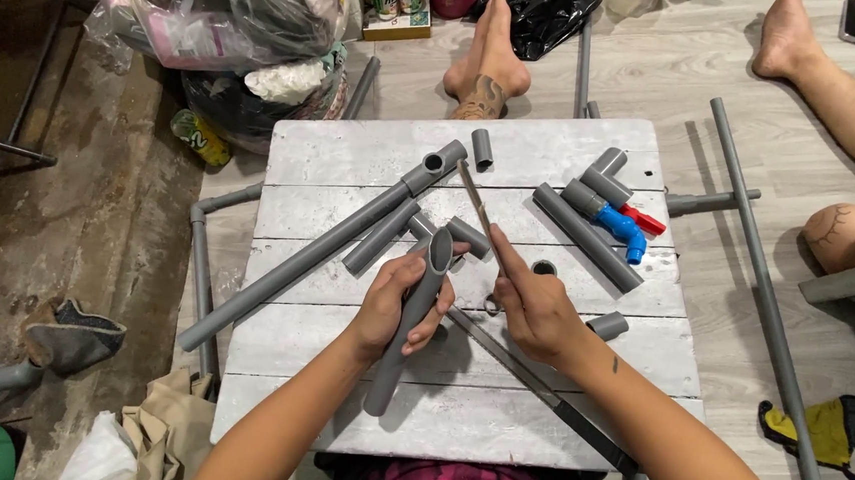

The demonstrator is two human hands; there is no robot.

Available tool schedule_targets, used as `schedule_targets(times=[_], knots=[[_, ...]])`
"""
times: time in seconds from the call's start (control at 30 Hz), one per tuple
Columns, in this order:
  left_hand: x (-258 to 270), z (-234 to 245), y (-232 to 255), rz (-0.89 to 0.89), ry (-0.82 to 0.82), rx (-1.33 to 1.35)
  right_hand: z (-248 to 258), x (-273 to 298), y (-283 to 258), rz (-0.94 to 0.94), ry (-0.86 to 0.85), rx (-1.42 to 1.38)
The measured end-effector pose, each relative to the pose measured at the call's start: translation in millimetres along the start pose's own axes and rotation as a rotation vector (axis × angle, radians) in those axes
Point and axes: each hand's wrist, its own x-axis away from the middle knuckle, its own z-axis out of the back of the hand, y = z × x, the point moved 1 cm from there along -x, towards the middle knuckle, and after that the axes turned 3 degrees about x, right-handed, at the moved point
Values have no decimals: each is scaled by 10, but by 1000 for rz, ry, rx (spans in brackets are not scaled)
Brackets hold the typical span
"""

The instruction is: Smoothing the edges of PVC pipe segments and connectors using a metal file on a low work surface.

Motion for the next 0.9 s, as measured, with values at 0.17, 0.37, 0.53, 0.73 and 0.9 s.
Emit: schedule_targets(times=[0.17, 0.37, 0.53, 0.73, 0.9], knots=[[-14, -83, 61, 19, 49, -20, -95, 67, -7, 41, -30, 56], [-1, 103, -46, 83, 9, 57, -83, 32, -62, 62, -28, 56], [-14, 137, -100, 115, -10, 111, -54, 20, -49, 56, -6, 58], [5, -96, -49, 138, 34, -95, -89, 23, -92, 64, -43, 150], [-3, -368, 111, 171, 62, -211, -145, 5, -131, 138, -88, 320]])
